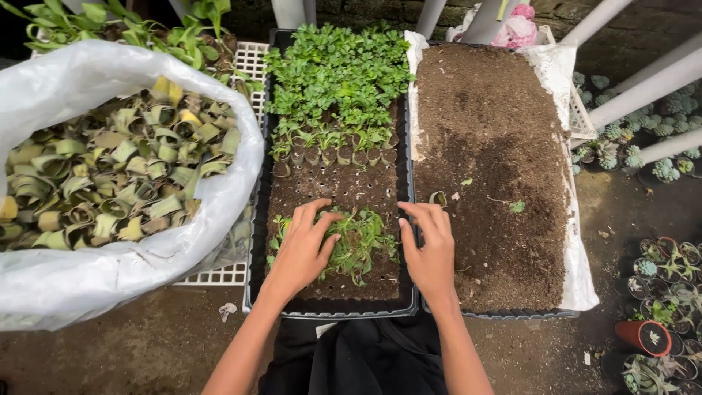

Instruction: Transplanting small seedlings by wrapping their roots in leaf strips and placing them into a seedling tray.

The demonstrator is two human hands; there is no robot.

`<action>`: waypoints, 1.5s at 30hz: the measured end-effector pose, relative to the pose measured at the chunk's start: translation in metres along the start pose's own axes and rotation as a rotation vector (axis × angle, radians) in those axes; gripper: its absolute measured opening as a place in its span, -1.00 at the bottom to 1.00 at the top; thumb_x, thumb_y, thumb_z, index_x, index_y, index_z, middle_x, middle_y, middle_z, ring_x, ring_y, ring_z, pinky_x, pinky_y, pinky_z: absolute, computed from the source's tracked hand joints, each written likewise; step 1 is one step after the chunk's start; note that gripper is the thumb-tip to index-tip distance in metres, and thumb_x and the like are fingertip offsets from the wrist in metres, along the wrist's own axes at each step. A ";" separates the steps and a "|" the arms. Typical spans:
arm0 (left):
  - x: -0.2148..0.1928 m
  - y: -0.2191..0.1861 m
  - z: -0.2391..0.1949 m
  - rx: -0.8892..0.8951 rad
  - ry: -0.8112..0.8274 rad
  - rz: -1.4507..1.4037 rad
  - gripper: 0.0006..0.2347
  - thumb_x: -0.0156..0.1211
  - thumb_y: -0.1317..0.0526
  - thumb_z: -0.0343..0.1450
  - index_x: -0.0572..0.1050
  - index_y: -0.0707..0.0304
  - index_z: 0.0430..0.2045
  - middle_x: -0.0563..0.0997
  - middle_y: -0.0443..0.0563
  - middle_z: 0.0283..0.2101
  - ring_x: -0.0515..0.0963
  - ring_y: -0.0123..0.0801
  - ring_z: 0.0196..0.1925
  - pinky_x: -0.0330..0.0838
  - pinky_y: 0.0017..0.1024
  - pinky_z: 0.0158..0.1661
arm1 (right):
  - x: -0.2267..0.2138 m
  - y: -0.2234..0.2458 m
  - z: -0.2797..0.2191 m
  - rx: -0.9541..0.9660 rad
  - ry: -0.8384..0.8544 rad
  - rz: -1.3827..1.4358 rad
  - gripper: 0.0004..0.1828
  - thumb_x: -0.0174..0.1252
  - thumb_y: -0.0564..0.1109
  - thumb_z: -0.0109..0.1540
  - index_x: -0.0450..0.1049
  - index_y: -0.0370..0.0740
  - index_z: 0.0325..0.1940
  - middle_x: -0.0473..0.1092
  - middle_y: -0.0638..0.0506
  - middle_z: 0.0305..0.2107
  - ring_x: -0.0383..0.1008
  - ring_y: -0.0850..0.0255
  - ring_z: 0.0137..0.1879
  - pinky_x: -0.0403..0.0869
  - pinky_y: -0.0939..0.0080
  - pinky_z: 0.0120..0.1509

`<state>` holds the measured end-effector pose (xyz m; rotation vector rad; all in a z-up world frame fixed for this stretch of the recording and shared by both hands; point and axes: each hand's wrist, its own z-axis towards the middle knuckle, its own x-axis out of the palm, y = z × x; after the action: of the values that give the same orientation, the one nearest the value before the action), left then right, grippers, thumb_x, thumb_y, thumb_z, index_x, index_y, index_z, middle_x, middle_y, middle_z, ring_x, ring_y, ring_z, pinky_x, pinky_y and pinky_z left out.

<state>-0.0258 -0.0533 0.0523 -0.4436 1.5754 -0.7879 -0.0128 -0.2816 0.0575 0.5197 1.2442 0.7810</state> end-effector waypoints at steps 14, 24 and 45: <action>0.003 0.038 -0.041 -0.100 -0.044 -0.012 -0.75 0.04 0.32 0.51 0.49 0.10 0.08 0.31 0.24 0.28 0.24 0.13 0.38 0.31 0.09 0.18 | 0.072 -0.018 0.018 -0.168 0.429 -0.421 -0.87 0.06 -0.16 0.40 0.52 -0.07 -0.05 0.24 0.10 -0.16 0.30 0.15 -0.05 0.42 0.10 -0.12; -0.003 0.026 -0.039 -0.074 -0.142 -0.085 -0.73 -0.03 0.37 0.52 0.47 0.16 0.09 0.35 0.26 0.22 0.31 0.14 0.32 0.34 0.05 0.14 | 0.073 0.005 0.025 -0.063 0.380 -0.207 -0.96 0.20 -0.16 0.33 0.56 -0.06 -0.19 0.37 0.15 -0.32 0.42 0.20 -0.09 0.47 0.10 -0.03; 0.022 0.002 -0.003 -0.307 -0.249 -1.024 -0.70 0.10 0.27 0.53 0.50 0.42 0.13 0.59 0.12 -0.21 0.51 -0.42 -0.17 0.42 -0.45 -0.19 | 0.038 0.050 0.012 0.000 0.289 0.149 -0.89 0.14 -0.27 0.35 0.59 -0.22 -0.14 0.48 -0.02 -0.42 0.45 0.19 -0.23 0.44 0.09 -0.08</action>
<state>-0.0319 -0.0666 0.0350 -1.5788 1.1746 -1.1793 -0.0083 -0.2195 0.0726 0.5156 1.4835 1.0079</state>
